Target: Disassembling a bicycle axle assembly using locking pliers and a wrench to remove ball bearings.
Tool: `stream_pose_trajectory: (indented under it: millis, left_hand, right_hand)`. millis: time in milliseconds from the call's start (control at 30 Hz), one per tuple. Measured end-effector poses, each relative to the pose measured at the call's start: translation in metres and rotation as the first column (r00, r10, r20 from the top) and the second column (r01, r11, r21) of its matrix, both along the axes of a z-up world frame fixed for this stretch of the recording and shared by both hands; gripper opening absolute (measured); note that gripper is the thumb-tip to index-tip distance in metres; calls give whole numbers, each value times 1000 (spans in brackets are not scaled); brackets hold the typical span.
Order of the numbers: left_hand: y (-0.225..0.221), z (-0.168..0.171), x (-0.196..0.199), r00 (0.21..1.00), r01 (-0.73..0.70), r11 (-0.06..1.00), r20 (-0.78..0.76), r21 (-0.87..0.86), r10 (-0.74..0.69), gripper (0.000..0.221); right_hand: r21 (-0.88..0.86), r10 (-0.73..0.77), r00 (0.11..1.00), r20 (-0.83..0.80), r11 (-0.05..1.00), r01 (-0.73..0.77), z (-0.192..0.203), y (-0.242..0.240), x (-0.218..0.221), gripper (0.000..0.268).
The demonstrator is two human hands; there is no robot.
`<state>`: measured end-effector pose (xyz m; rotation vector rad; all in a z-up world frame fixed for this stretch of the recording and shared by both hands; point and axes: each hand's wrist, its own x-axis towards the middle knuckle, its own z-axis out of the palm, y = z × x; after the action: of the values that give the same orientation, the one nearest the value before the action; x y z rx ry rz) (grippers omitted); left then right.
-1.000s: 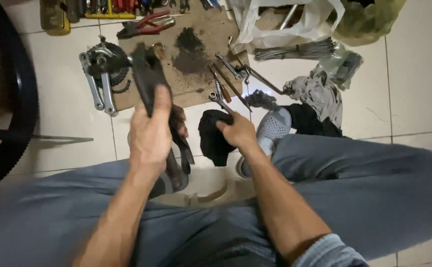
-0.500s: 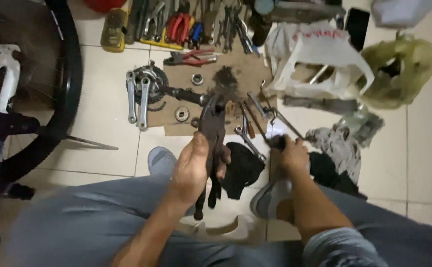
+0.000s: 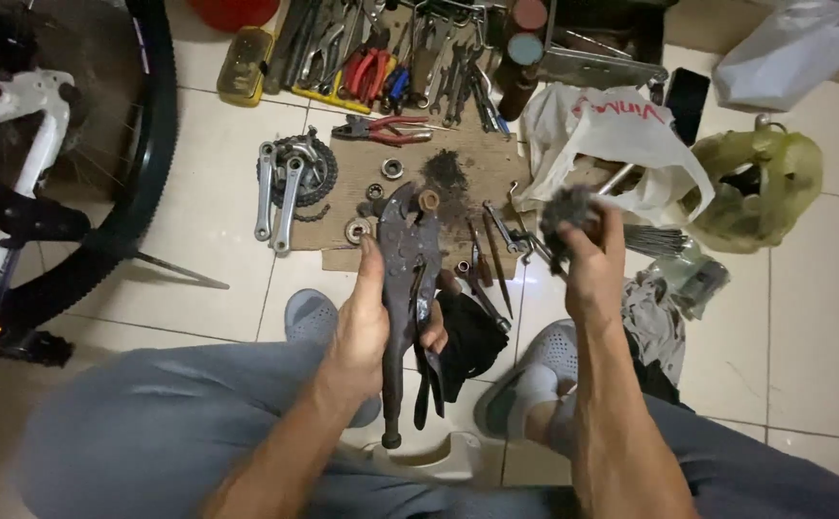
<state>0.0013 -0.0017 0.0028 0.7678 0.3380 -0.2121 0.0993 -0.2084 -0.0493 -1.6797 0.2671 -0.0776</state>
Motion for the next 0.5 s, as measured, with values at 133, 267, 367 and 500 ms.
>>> stream_pose_trajectory:
  millis: [133, 267, 367, 500]
  left_hand:
    - [-6, -11, -6, 997, -62, 998, -45, -4, 62, 84]
    - [-9, -10, -10, 996, -59, 990, -55, 128, 67, 81]
    - [-7, -6, -8, 997, -53, 947, -43, 317, 70, 80]
    - [-10, 4, -14, 999, -28, 703, -12, 711, 52, 72]
  right_hand:
    - [-67, 313, 932, 183, 950, -306, 65, 35, -23, 58]
    - [-291, 515, 745, 425, 857, -426, 60, 43, -24, 48]
    - [-481, 563, 666, 489, 811, -333, 63, 55, -23, 41]
    - [-496, 515, 684, 517, 831, -251, 39, 63, -21, 18]
